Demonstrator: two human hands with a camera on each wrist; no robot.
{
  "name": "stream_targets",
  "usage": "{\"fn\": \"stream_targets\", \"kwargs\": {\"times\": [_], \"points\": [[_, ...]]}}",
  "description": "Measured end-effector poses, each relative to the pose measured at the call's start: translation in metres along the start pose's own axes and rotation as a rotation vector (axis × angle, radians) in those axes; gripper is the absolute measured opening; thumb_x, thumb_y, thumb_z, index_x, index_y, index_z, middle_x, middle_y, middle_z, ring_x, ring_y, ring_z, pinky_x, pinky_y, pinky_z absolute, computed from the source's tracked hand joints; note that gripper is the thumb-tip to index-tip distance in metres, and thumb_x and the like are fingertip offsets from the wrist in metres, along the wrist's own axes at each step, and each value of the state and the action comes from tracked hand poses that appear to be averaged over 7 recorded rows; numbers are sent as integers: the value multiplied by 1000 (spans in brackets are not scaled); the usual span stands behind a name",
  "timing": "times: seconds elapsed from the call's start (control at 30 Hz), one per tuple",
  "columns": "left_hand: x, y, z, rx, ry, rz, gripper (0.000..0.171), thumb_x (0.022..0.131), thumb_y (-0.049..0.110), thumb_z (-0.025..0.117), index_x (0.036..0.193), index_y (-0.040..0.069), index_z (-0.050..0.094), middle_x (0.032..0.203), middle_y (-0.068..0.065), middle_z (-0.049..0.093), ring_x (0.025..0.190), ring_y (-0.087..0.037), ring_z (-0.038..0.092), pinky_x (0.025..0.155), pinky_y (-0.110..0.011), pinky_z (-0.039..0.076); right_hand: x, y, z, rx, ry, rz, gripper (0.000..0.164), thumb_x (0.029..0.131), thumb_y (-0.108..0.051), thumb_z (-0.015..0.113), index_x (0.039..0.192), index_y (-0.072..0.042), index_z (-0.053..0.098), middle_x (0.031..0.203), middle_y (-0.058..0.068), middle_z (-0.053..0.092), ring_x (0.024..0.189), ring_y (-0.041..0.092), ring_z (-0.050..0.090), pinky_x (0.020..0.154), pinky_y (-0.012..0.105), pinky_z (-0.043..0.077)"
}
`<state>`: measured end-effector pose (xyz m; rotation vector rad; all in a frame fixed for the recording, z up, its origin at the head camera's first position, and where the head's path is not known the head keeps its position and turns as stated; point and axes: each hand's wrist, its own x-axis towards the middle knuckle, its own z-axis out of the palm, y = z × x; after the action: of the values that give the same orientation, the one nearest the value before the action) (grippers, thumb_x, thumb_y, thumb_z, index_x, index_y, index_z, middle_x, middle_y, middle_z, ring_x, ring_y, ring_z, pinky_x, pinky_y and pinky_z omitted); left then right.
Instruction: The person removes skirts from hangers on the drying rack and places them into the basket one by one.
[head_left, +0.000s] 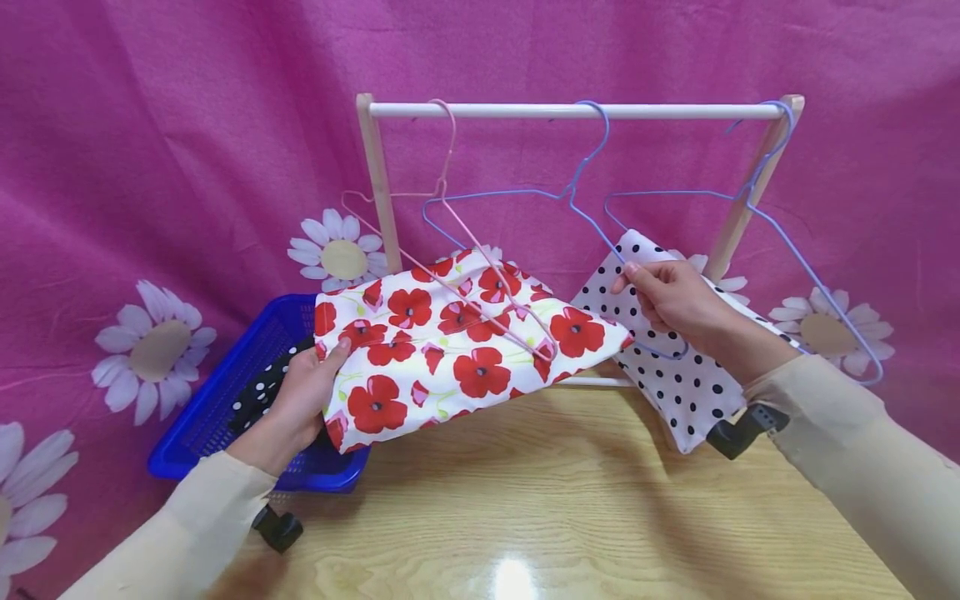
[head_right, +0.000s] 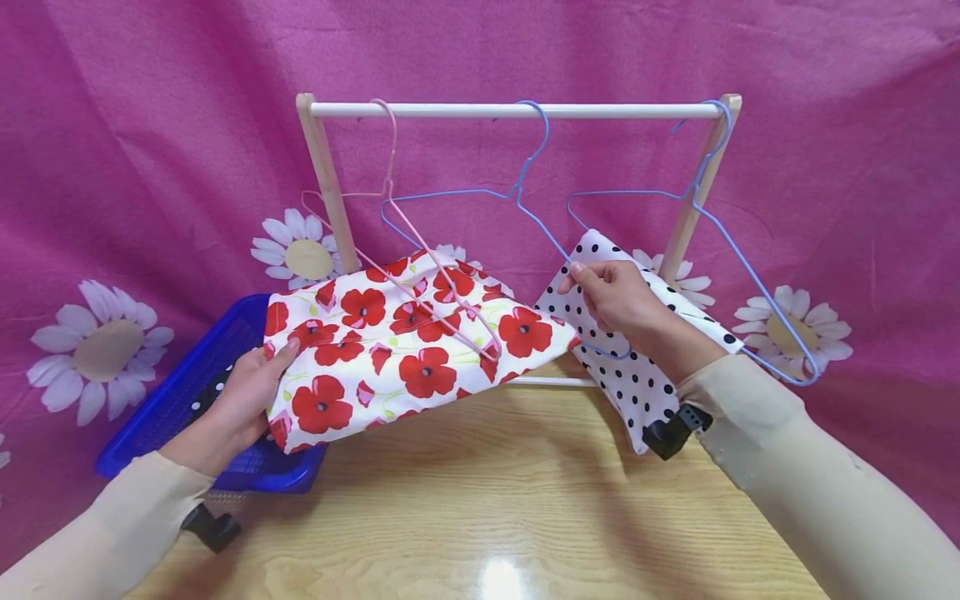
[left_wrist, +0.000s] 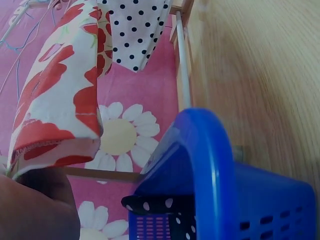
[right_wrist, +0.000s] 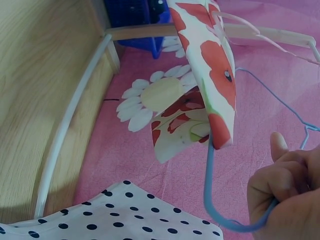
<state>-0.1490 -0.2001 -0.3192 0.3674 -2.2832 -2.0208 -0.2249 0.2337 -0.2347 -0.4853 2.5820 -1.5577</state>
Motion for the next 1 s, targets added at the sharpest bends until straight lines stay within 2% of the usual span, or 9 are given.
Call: {"fn": "stream_targets", "kwargs": {"times": [0.13, 0.33, 0.6, 0.8, 1.0], "points": [[0, 1, -5, -4, -25, 30, 61, 107, 42, 44, 148, -3, 38, 89, 14, 68, 78, 1, 70, 72, -20, 60, 1, 0, 0, -6, -3, -4, 33, 110, -35, 39, 91, -24, 64, 53, -7, 34, 47, 6, 30, 44, 25, 26], [-1, 1, -9, 3, -62, 44, 60, 108, 39, 43, 148, -5, 37, 87, 16, 68, 78, 1, 70, 73, -20, 60, 1, 0, 0, -12, 1, -8, 33, 110, -34, 40, 92, -23, 64, 52, -7, 34, 47, 6, 29, 44, 26, 25], [-2, -11, -10, 25, -132, -26, 56, 108, 36, 43, 144, -7, 37, 86, 14, 70, 78, -1, 70, 73, -20, 59, 0, -1, 1, 26, 9, -11, 34, 110, -33, 40, 89, -23, 65, 53, -9, 35, 48, 5, 29, 44, 25, 24], [-7, -19, -9, 22, -260, -37, 50, 108, 30, 44, 139, -10, 38, 89, 11, 73, 81, -3, 72, 73, -23, 61, 0, 0, 1, 42, 12, -20, 35, 110, -32, 39, 89, -22, 65, 53, -9, 34, 47, 4, 29, 44, 24, 25], [-13, -26, -10, 50, -410, -44, 53, 106, 28, 51, 143, -8, 37, 102, 4, 76, 90, -9, 75, 80, -28, 62, 0, 2, 0, 32, 13, -8, 34, 110, -34, 39, 92, -21, 64, 53, -9, 34, 47, 5, 29, 44, 24, 26]]}}
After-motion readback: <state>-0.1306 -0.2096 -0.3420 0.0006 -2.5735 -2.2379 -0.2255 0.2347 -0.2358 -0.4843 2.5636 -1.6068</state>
